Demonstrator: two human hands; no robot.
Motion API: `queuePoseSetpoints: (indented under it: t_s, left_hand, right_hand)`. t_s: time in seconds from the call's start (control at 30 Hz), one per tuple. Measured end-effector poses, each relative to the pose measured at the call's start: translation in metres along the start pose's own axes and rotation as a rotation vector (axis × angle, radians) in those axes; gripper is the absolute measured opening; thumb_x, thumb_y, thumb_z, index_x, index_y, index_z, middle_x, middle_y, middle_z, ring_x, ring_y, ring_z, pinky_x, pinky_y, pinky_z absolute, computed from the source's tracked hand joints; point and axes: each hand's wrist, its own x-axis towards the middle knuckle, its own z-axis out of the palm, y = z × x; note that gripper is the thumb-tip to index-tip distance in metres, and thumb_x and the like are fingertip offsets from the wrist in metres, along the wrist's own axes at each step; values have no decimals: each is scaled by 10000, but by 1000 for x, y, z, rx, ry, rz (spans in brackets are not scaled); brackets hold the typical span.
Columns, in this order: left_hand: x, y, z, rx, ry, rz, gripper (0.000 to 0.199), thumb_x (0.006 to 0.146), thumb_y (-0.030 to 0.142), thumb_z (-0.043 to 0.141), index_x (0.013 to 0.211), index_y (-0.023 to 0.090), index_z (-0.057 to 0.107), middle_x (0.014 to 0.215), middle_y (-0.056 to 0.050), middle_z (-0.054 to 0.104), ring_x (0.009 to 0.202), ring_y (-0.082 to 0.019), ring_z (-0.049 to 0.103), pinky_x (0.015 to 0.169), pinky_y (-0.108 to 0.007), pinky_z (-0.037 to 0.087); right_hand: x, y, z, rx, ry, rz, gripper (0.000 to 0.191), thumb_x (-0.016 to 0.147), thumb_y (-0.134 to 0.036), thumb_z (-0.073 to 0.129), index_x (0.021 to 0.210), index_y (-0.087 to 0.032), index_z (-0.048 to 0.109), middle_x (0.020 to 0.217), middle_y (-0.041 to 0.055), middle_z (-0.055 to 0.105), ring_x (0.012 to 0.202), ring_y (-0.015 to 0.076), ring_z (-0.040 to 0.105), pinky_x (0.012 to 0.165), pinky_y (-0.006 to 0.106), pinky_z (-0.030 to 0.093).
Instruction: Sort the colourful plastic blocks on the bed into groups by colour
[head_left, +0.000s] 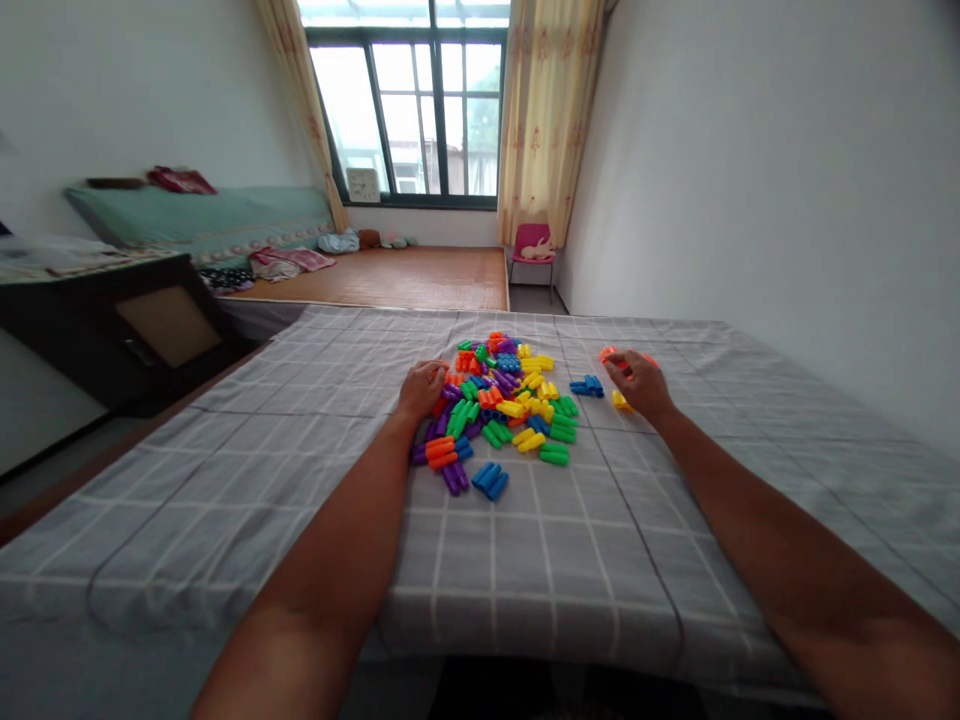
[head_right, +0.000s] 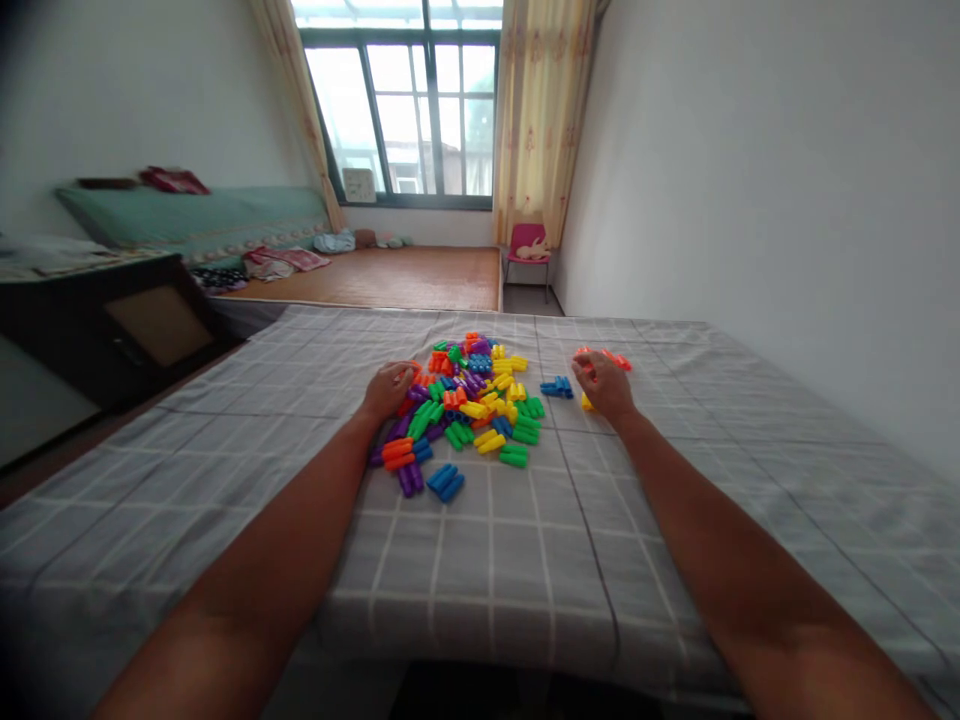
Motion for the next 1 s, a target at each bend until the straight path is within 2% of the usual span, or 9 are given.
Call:
queuePoseSetpoints:
  t_s: [0.17,0.3,0.4,0.5,0.63,0.7,0.8,0.87,1.0]
  left_hand:
    - [-1,-7,2,-4,51,-66,369,749,52,454,968,178,724,1087,-67,696,1101,-194,596,1023,-335,442]
    - [-2,-7,3,-41,99,-112,448,683,-24,435,946,190,729,1070,-54,687,1091,-176,598,1015,-305,450]
    - [-3,-4,1,-72,142,-151,408,716,-9,448,942,179,731,1068,-67,684,1073,-176,604,1004,-301,454]
    - [-3,-4,-1,-93,177,-191,359,757,23,462,941,174,731,1057,-74,685,1063,-183,605,991,-307,456]
    - [-2,-6,2,-108,186,-219,344,776,38,466,940,182,731,1037,-72,690,1052,-185,607,980,-310,454]
    - [-1,-7,4,-115,180,-218,343,780,40,465,942,183,731,1043,-73,691,1053,-184,606,978,-308,452]
    - [0,-8,7,-124,173,-205,339,777,39,470,941,179,731,1048,-74,692,1056,-183,603,983,-302,445]
    - [1,-9,9,-128,170,-197,334,776,40,471,933,177,732,1042,-74,694,1056,-182,603,990,-301,440]
    - [1,-9,9,-133,165,-208,333,774,48,471,929,181,734,1048,-75,692,1049,-179,605,985,-297,443]
  right_hand:
    - [2,-79,24,128,-214,-210,269,890,-399,531,1011,-197,662,989,62,705,694,155,632,671,293,499]
    - [38,-118,52,32,-296,-366,226,882,-294,536,1025,-191,678,1022,62,708,786,171,648,788,311,496]
    - [77,-127,82,-89,-318,-353,287,875,-248,532,1104,-149,673,1088,101,704,926,214,649,919,353,468]
    - [108,-131,115,-182,-375,-253,381,882,-231,520,1230,-117,623,1218,132,662,1030,232,635,985,360,446]
    - [127,-137,151,-265,-439,-172,468,882,-242,522,1338,-136,548,1351,133,581,1210,250,555,1050,351,401]
    - [129,-140,163,-292,-485,-135,499,881,-273,531,1365,-152,523,1364,137,570,1233,266,541,1034,364,414]
    - [130,-140,171,-301,-530,-77,486,856,-346,574,1323,-209,554,1248,127,650,1125,278,610,930,375,479]
    - [129,-139,169,-230,-557,-40,451,803,-349,638,1237,-235,591,1116,98,702,999,255,653,835,344,512]
    - [121,-134,148,193,-664,54,389,708,-315,728,1055,-208,590,930,50,699,783,186,655,654,271,521]
